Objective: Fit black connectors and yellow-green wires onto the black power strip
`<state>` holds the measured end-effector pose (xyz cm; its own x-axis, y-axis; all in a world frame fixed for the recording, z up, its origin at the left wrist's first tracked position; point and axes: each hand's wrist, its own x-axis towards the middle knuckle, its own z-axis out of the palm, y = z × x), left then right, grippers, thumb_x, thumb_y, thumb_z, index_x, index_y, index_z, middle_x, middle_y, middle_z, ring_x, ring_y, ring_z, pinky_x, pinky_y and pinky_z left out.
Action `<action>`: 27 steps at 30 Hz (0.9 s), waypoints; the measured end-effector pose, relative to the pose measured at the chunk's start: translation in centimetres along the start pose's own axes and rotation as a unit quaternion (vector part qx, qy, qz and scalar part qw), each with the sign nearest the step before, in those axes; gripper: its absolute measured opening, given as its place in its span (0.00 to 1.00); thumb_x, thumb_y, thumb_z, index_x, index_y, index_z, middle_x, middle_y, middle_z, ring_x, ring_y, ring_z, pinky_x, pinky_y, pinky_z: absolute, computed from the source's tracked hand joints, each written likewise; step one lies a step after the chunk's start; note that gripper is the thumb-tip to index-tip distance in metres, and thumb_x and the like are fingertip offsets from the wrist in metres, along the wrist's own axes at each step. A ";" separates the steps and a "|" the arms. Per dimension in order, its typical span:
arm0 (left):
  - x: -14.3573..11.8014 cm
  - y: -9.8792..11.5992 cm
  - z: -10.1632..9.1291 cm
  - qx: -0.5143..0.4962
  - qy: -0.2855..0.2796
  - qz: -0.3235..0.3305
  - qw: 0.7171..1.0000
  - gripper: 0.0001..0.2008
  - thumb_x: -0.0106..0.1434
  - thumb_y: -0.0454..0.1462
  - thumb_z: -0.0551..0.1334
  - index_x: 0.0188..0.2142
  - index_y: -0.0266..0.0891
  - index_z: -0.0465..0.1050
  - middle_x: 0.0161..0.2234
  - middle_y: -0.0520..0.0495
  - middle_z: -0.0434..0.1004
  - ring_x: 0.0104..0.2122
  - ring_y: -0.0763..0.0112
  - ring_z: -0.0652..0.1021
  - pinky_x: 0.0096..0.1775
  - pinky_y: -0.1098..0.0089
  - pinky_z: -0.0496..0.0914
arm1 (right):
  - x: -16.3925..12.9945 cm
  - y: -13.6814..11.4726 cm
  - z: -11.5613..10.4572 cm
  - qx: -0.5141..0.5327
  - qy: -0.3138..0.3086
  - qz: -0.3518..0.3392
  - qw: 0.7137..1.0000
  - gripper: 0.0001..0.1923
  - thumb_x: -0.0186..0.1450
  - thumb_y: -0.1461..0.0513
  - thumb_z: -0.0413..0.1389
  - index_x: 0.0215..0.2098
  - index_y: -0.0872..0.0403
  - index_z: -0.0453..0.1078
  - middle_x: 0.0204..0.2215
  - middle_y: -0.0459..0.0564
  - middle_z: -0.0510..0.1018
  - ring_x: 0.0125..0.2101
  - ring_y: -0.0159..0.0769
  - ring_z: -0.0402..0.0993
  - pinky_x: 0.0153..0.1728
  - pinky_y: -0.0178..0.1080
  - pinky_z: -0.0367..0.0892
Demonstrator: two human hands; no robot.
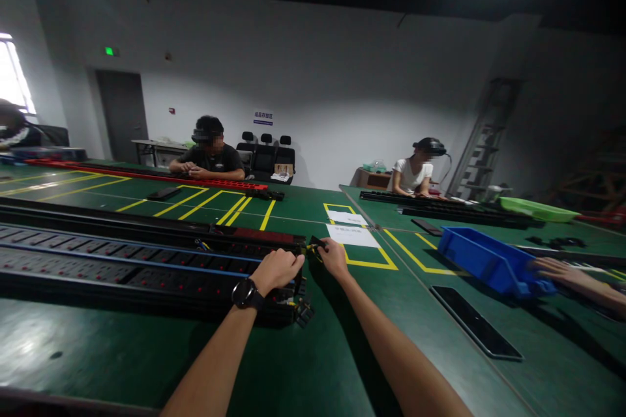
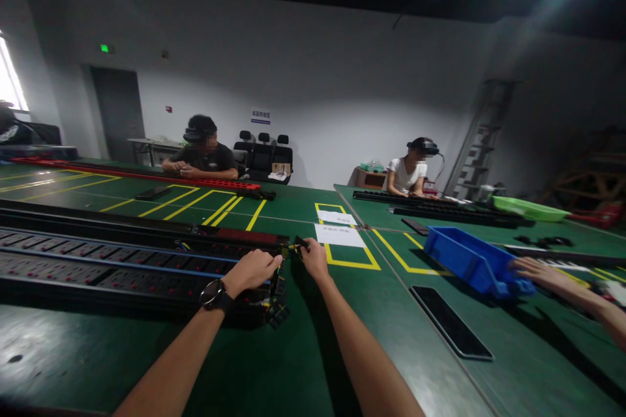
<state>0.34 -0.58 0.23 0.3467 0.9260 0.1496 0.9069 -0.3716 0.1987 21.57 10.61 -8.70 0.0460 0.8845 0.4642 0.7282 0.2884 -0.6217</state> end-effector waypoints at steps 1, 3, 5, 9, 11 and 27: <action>0.0 0.0 0.0 0.002 0.000 0.000 1.000 0.36 0.75 0.52 0.40 0.37 0.36 0.84 0.42 0.31 0.84 0.45 0.52 0.84 0.50 0.60 0.72 | 0.0 -0.1 0.1 0.002 -0.002 -0.001 1.000 0.16 0.63 0.60 0.54 0.46 0.54 0.78 0.26 0.48 0.81 0.29 0.39 0.76 0.33 0.36 0.66; 0.1 -0.1 0.1 0.008 0.000 0.001 1.000 0.35 0.75 0.51 0.40 0.38 0.37 0.84 0.43 0.32 0.84 0.45 0.52 0.83 0.51 0.60 0.72 | -0.1 -0.3 0.1 0.007 -0.009 -0.005 1.000 0.16 0.63 0.59 0.54 0.45 0.54 0.79 0.27 0.49 0.81 0.29 0.39 0.76 0.33 0.36 0.66; 0.1 -0.2 0.2 0.012 -0.002 0.002 1.000 0.35 0.75 0.50 0.40 0.38 0.37 0.84 0.43 0.32 0.84 0.46 0.53 0.83 0.51 0.61 0.72 | -0.2 -0.5 0.1 0.019 -0.015 -0.008 1.000 0.17 0.62 0.59 0.54 0.45 0.54 0.79 0.29 0.49 0.82 0.30 0.39 0.77 0.34 0.36 0.67; 0.2 -0.3 0.4 0.015 0.001 0.008 1.000 0.35 0.75 0.50 0.40 0.38 0.36 0.84 0.42 0.31 0.84 0.45 0.52 0.83 0.50 0.60 0.72 | -0.2 -1.1 0.0 0.043 -0.020 0.001 0.999 0.16 0.62 0.60 0.55 0.45 0.54 0.79 0.31 0.50 0.83 0.32 0.39 0.78 0.36 0.36 0.68; 0.2 -0.3 0.5 0.014 0.001 0.012 1.000 0.36 0.75 0.51 0.40 0.38 0.36 0.83 0.42 0.31 0.84 0.45 0.51 0.84 0.50 0.59 0.72 | -0.1 -1.2 0.0 0.047 -0.021 0.008 0.999 0.15 0.63 0.60 0.55 0.44 0.54 0.79 0.33 0.50 0.84 0.34 0.40 0.79 0.38 0.36 0.69; -0.1 0.1 0.2 0.015 -0.004 -0.013 1.000 0.35 0.75 0.51 0.41 0.42 0.34 0.84 0.45 0.30 0.84 0.48 0.50 0.82 0.51 0.60 0.72 | -1.7 -1.9 0.6 -0.073 -0.039 -0.022 0.996 0.08 0.67 0.60 0.56 0.43 0.53 0.74 0.35 0.52 0.82 0.38 0.43 0.79 0.38 0.38 0.65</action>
<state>0.47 -0.74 0.02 0.3255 0.9356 0.1369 0.9219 -0.3462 0.1739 19.69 8.75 -8.64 -0.0379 0.8996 0.4350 0.8204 0.2765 -0.5005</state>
